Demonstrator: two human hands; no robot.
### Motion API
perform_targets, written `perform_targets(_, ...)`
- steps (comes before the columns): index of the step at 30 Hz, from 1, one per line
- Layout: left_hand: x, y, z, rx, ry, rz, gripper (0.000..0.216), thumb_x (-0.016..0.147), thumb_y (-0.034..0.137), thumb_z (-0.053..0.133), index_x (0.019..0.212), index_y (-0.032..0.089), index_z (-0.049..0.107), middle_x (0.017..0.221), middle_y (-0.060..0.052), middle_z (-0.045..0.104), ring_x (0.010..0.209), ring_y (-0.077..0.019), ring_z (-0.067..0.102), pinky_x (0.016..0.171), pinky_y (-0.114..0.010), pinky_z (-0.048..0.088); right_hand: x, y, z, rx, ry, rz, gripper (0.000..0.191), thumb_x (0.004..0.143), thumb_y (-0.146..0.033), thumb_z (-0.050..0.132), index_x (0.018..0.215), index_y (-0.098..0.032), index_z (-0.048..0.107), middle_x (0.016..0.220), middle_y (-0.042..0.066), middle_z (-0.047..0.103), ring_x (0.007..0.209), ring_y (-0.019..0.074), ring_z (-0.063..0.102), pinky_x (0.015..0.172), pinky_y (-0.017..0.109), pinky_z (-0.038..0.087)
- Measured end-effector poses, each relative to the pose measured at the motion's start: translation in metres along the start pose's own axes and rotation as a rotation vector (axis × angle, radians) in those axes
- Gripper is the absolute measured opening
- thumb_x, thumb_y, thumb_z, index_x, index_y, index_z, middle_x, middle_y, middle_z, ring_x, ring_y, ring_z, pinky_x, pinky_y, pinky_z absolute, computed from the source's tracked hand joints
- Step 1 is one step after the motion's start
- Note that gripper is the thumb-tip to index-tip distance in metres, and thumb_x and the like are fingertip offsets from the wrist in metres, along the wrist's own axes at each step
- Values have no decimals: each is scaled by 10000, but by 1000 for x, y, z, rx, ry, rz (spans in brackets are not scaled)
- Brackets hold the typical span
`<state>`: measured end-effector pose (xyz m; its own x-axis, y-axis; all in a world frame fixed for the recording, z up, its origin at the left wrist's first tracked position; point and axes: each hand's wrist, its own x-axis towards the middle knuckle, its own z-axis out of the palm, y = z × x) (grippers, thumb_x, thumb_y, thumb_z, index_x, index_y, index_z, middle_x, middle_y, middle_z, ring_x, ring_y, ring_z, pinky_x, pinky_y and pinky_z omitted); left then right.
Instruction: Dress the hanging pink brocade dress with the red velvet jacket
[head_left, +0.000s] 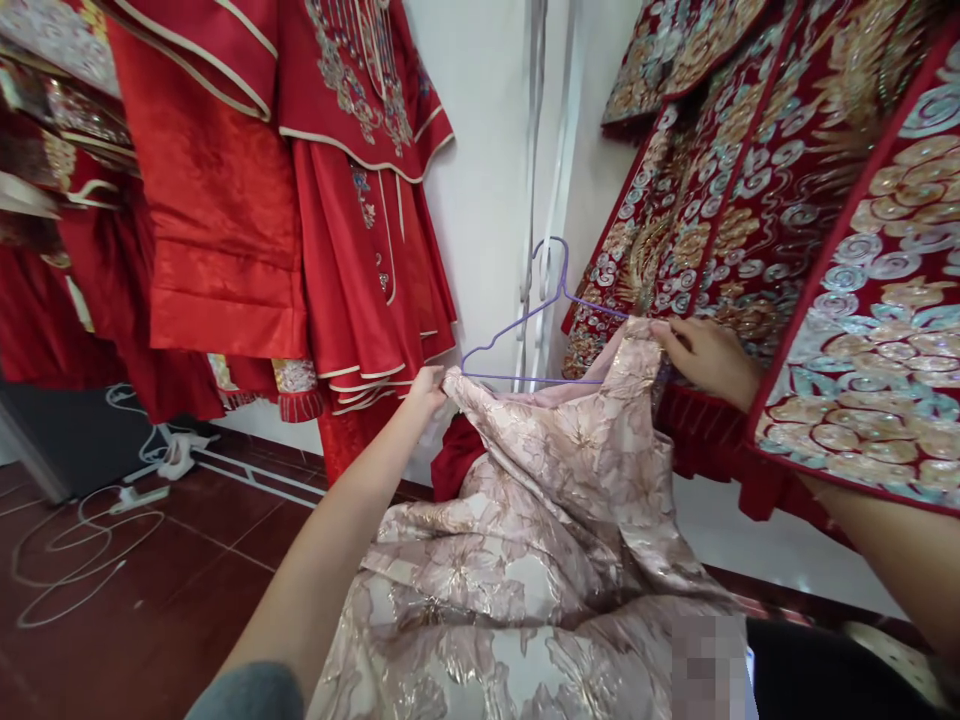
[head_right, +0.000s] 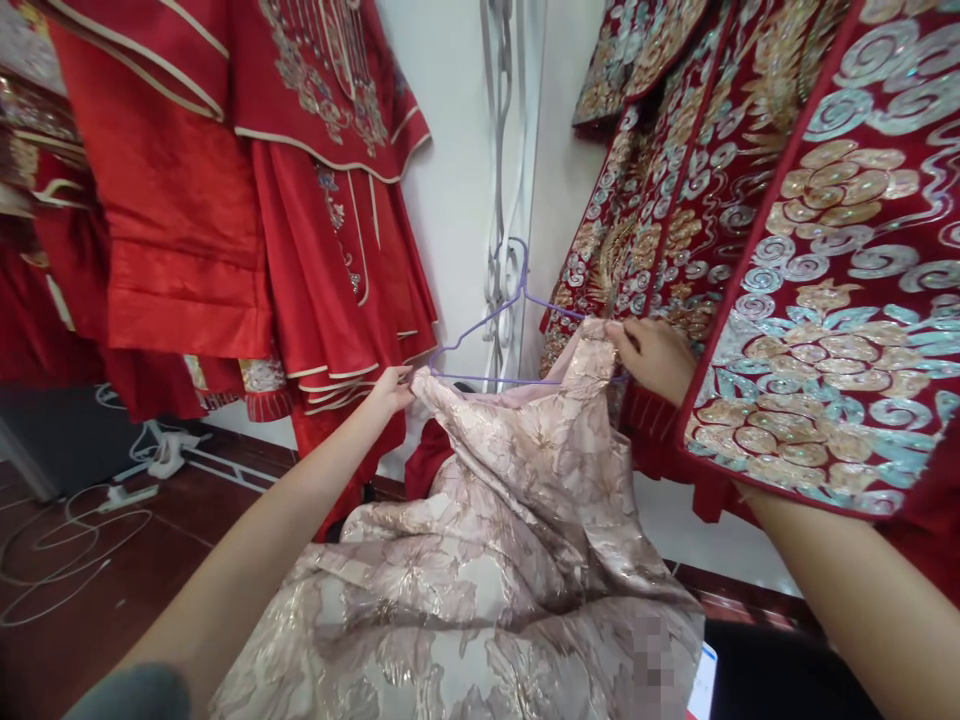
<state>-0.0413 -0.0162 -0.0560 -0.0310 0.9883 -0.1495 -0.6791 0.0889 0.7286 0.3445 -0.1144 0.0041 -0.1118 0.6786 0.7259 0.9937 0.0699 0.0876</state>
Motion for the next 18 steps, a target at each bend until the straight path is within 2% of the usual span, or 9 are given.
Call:
perform_targets(5,1,1,22,65,-72,158,371,779,37,530,1139,130,529,683,3,572,590,-90,553,609,-193,441,-2,-1,-1,-9,30,-22,285,952,-367,351,727,-211,430,758,80,583,764,191,514,701,289,309)
perform_targets(8,-3,5,35,286,-203,270,521,735,8,545,1238,128,484,667,13,565,574,-81,542,587,-188,417,-3,-3,-1,35,15,3,283,947,-365,361,720,-212,431,746,79,584,748,192,521,701,294,329)
perform_targets(11,-7,12,45,634,-314,364,524,747,27,513,1262,124,500,636,10,552,548,-88,522,593,-212,419,-4,-5,0,210,64,92,186,903,-373,465,900,-190,500,839,90,609,771,187,547,704,280,371)
perform_targets(14,-11,23,52,1092,-414,542,437,795,78,467,1216,147,565,685,-17,588,625,-121,557,673,-253,450,-4,-5,3,343,130,46,293,883,-355,495,1115,-176,507,955,101,612,868,185,561,784,265,412)
perform_targets(16,-13,30,56,1453,-427,695,380,817,128,467,1171,155,601,822,-57,634,790,-174,596,790,-303,458,-5,-5,6,327,95,-28,254,906,-340,441,1068,-191,568,980,103,617,939,193,553,865,280,404)
perform_targets(18,-17,34,59,1792,-375,829,369,845,209,466,1188,170,596,1003,-102,631,987,-245,571,911,-381,422,-6,-6,9,298,50,-56,262,915,-335,412,983,-186,617,1006,112,634,984,202,549,909,293,390)
